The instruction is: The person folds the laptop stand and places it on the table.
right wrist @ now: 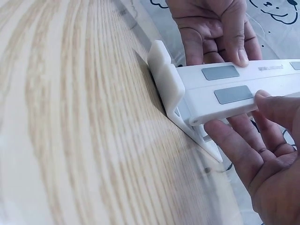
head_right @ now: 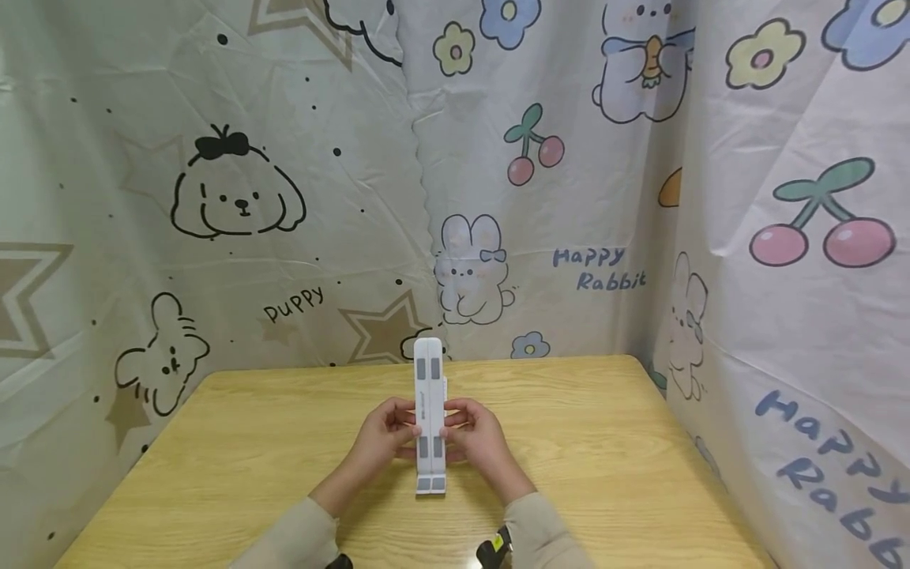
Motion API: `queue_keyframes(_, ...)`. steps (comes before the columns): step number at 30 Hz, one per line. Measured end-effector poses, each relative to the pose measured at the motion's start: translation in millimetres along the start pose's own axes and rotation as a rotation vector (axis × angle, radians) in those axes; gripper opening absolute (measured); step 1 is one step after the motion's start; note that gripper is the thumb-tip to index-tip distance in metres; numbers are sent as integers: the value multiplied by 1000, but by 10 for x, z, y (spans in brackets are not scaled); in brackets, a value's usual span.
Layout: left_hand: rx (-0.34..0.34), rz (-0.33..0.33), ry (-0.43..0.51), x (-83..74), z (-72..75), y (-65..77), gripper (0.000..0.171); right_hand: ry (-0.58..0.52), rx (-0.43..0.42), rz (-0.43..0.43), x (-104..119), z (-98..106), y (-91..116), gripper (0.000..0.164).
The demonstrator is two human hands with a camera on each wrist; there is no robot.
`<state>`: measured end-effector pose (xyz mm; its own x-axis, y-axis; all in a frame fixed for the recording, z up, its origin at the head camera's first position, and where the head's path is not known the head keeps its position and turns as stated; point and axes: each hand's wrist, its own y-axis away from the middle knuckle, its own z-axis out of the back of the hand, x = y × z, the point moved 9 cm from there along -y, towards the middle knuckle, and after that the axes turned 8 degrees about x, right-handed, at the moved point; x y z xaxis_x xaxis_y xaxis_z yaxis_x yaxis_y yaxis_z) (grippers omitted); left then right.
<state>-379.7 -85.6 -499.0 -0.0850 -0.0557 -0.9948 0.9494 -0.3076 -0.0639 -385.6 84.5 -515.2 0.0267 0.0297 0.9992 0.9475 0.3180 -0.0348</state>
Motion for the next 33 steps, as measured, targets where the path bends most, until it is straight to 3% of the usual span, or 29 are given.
queue_keyframes(13, -9, -8, 40, -6, -1, 18, 34, 59, 43, -6, 28, 17, -6, 40)
queue_keyframes(19, -22, 11, -10, 13, 23, 90, 34, 208, 141, 4, 139, 50, -60, 37)
queue_keyframes(22, 19, 2, -105, 6, 2, 169, 38, 309, 177, 37, 283, 107, -116, 40)
queue_keyframes(25, 101, 14, -188, 15, -75, 260, 48, 389, 176, 87, 491, 211, -188, 43)
queue_keyframes(29, 210, 45, -250, 51, -196, 362, 68, 481, 166, 152, 790, 340, -301, 49)
queue_keyframes(33, 246, 69, -291, 76, -247, 420, 77, 496, 220, 196, 1039, 354, -407, 53)
